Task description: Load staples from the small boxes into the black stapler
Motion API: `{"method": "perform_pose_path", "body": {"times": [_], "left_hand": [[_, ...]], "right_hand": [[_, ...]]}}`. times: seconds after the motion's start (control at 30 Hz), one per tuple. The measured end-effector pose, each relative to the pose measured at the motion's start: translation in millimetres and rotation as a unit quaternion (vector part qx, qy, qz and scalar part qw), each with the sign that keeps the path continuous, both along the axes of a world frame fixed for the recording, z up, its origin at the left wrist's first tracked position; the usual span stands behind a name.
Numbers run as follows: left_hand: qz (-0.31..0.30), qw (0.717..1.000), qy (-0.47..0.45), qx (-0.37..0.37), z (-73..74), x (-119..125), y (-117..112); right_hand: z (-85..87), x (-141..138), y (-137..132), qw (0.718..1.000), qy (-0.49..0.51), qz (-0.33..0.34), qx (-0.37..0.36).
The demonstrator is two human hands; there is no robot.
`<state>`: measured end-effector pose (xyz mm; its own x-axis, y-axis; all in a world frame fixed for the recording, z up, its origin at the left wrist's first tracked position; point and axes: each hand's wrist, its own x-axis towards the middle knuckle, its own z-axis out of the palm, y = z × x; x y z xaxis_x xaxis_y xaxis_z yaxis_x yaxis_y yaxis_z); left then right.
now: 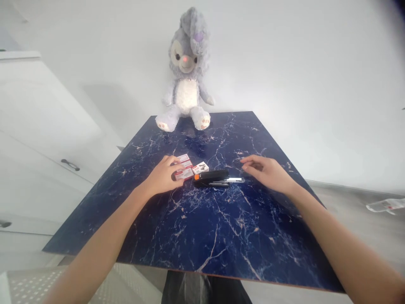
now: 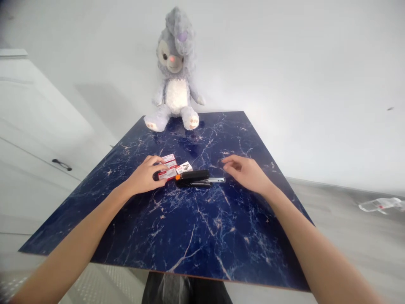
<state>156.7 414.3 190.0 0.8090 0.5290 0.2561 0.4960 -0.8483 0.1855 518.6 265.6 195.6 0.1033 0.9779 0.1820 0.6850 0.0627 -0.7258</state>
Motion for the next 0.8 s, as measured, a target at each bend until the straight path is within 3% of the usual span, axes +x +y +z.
{"method": "perform_pose_path", "body": {"times": [0.13,0.27,0.33,0.4,0.47,0.53,0.6,0.67,0.8], "left_hand": [[-0.057,0.996,-0.004,-0.067,1.6,0,-2],[-0.081,0.992,-0.009,-0.097,6.7,-4,-1],[-0.074,0.991,-0.084,-0.075,9.7,-3,-4],[-0.06,0.974,-0.216,-0.028,12.2,3,-15],[-0.075,0.943,-0.325,0.005,13.1,14,-33],[-0.136,0.929,-0.342,-0.021,11.4,28,-54],[-0.173,0.923,-0.336,-0.077,7.4,39,-73],[-0.167,0.899,-0.355,-0.197,2.6,45,-82],[-0.13,0.773,-0.366,-0.502,-5.0,44,-77]], "right_hand": [[6.1,-23,-6,0.996,0.052,-0.018,0.063],[4.3,-35,-9,0.987,-0.002,-0.032,0.16],[1.0,-42,-11,0.974,-0.047,-0.035,0.219],[-1.5,-51,-13,0.952,-0.088,-0.028,0.291],[-2.1,-64,-17,0.929,-0.122,0.018,0.348],[-1.9,-78,-21,0.917,-0.145,0.098,0.36],[-3.1,-90,-25,0.912,-0.153,0.166,0.342],[-6.7,-96,-26,0.912,-0.147,0.183,0.337],[-15.1,-93,-23,0.924,-0.105,0.165,0.329]]}}
